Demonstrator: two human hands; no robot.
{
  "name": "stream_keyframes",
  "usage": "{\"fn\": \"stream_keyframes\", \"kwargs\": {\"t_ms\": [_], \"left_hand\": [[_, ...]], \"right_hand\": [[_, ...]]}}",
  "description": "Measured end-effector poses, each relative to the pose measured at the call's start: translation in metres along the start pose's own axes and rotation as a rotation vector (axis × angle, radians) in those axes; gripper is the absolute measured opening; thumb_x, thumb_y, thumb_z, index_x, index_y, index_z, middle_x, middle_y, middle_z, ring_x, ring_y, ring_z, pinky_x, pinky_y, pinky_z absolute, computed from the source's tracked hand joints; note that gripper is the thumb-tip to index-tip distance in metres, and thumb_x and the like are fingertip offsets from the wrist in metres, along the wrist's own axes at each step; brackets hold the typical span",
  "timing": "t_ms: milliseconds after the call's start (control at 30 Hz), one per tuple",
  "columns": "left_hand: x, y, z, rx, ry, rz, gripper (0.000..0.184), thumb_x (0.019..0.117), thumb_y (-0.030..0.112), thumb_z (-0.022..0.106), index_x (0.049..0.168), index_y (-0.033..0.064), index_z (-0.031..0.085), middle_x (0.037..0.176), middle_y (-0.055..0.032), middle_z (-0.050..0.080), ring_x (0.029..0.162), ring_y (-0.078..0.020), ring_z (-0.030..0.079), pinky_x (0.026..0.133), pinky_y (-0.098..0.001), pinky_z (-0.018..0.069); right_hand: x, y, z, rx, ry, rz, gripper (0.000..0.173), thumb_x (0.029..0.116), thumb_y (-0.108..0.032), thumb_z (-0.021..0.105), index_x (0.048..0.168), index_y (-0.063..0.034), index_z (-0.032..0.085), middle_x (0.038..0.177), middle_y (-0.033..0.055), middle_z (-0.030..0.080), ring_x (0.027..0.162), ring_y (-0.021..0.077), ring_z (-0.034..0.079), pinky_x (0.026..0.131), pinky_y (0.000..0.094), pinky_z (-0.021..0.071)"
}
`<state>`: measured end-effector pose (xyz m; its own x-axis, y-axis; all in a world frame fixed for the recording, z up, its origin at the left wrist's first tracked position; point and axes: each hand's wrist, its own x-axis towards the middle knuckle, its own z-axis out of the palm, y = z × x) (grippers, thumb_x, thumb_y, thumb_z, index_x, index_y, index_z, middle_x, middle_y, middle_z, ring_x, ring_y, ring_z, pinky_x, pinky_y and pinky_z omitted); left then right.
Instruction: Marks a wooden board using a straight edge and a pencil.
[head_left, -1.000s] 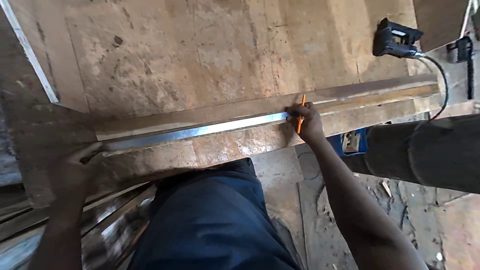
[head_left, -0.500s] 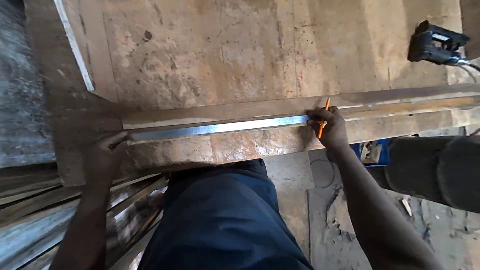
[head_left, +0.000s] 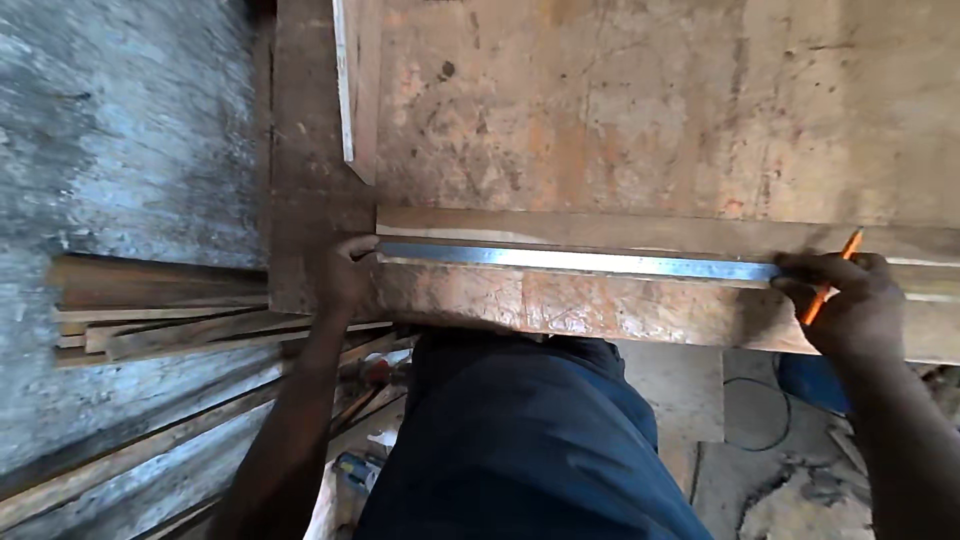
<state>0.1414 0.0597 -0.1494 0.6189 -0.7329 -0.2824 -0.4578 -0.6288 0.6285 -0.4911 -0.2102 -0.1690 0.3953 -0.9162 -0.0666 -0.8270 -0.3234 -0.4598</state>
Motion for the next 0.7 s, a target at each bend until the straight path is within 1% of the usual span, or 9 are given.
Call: {"fn": "stream_keyframes", "kwargs": {"t_ms": [67, 133, 233, 333, 367, 467, 567, 633, 700], "left_hand": [[0.001, -0.003, 0.003, 0.012, 0.024, 0.003, 0.029, 0.0954, 0.016, 0.073, 0.124, 0.0149, 0.073, 0.119, -0.0025, 0.074, 0.108, -0.0113, 0.071, 0.099, -0.0375, 0.0580], [0.002, -0.004, 0.005, 0.029, 0.027, 0.012, 0.029, 0.0957, 0.018, 0.072, 0.124, 0.0149, 0.073, 0.118, -0.0027, 0.075, 0.108, -0.0119, 0.071, 0.099, -0.0388, 0.0576], [0.000, -0.003, 0.004, 0.077, 0.037, 0.045, 0.029, 0.0949, 0.020, 0.074, 0.124, 0.0158, 0.073, 0.120, -0.0021, 0.074, 0.110, -0.0126, 0.071, 0.100, -0.0402, 0.0571], [0.002, -0.006, 0.002, 0.087, 0.046, 0.110, 0.029, 0.0933, 0.017, 0.076, 0.122, 0.0144, 0.074, 0.121, -0.0045, 0.073, 0.109, -0.0145, 0.071, 0.099, -0.0408, 0.0583], [0.002, -0.006, 0.001, 0.102, 0.042, 0.113, 0.029, 0.0934, 0.017, 0.075, 0.123, 0.0159, 0.074, 0.122, -0.0039, 0.073, 0.110, -0.0147, 0.071, 0.099, -0.0414, 0.0583], [0.003, -0.005, -0.002, 0.152, 0.001, 0.076, 0.031, 0.0957, 0.018, 0.072, 0.127, 0.0201, 0.072, 0.125, -0.0020, 0.073, 0.112, -0.0145, 0.070, 0.101, -0.0433, 0.0569], [0.003, -0.005, -0.003, 0.132, 0.007, 0.122, 0.028, 0.0995, 0.014, 0.065, 0.127, 0.0147, 0.072, 0.121, -0.0049, 0.074, 0.110, -0.0137, 0.071, 0.100, -0.0401, 0.0568], [0.002, -0.003, -0.006, 0.108, 0.015, 0.141, 0.029, 0.1020, 0.013, 0.060, 0.129, 0.0135, 0.071, 0.121, -0.0054, 0.073, 0.110, -0.0130, 0.070, 0.100, -0.0381, 0.0570], [0.001, -0.002, -0.005, 0.078, 0.026, 0.109, 0.030, 0.1022, 0.016, 0.061, 0.131, 0.0142, 0.069, 0.121, -0.0043, 0.073, 0.108, -0.0116, 0.071, 0.098, -0.0367, 0.0583]], "right_hand": [[-0.001, -0.002, 0.000, -0.001, 0.006, -0.018, 0.030, 0.0988, -0.019, 0.068, 0.124, -0.0035, 0.067, 0.130, 0.0269, 0.061, 0.123, 0.0483, 0.054, 0.102, 0.0670, 0.0441], [0.000, -0.002, 0.001, 0.002, 0.009, -0.027, 0.029, 0.0987, -0.020, 0.068, 0.123, -0.0037, 0.068, 0.128, 0.0260, 0.062, 0.123, 0.0480, 0.055, 0.102, 0.0667, 0.0446], [-0.001, -0.002, 0.000, -0.002, 0.006, -0.024, 0.029, 0.0988, -0.019, 0.068, 0.123, -0.0034, 0.067, 0.128, 0.0253, 0.062, 0.123, 0.0466, 0.055, 0.102, 0.0659, 0.0446], [0.001, 0.000, -0.001, -0.005, 0.000, -0.039, 0.029, 0.0977, -0.018, 0.069, 0.122, -0.0028, 0.067, 0.128, 0.0261, 0.062, 0.123, 0.0478, 0.055, 0.101, 0.0671, 0.0447], [0.000, 0.000, -0.001, -0.006, 0.000, -0.037, 0.029, 0.0977, -0.018, 0.069, 0.122, -0.0030, 0.067, 0.128, 0.0258, 0.062, 0.124, 0.0476, 0.054, 0.102, 0.0666, 0.0445], [-0.001, -0.001, 0.001, -0.005, 0.007, -0.025, 0.029, 0.0979, -0.018, 0.069, 0.123, -0.0036, 0.067, 0.128, 0.0263, 0.061, 0.123, 0.0471, 0.055, 0.101, 0.0660, 0.0453], [-0.001, -0.002, 0.001, -0.011, 0.016, -0.042, 0.030, 0.0984, -0.021, 0.068, 0.123, -0.0032, 0.067, 0.127, 0.0247, 0.064, 0.123, 0.0462, 0.055, 0.102, 0.0644, 0.0446], [-0.001, -0.005, -0.001, -0.011, 0.011, -0.026, 0.030, 0.0983, -0.019, 0.069, 0.124, -0.0026, 0.067, 0.127, 0.0259, 0.063, 0.123, 0.0475, 0.055, 0.102, 0.0657, 0.0448], [-0.001, -0.005, -0.001, -0.011, 0.010, -0.016, 0.030, 0.0976, -0.017, 0.069, 0.124, -0.0026, 0.067, 0.128, 0.0265, 0.062, 0.122, 0.0477, 0.055, 0.101, 0.0660, 0.0448]]}}
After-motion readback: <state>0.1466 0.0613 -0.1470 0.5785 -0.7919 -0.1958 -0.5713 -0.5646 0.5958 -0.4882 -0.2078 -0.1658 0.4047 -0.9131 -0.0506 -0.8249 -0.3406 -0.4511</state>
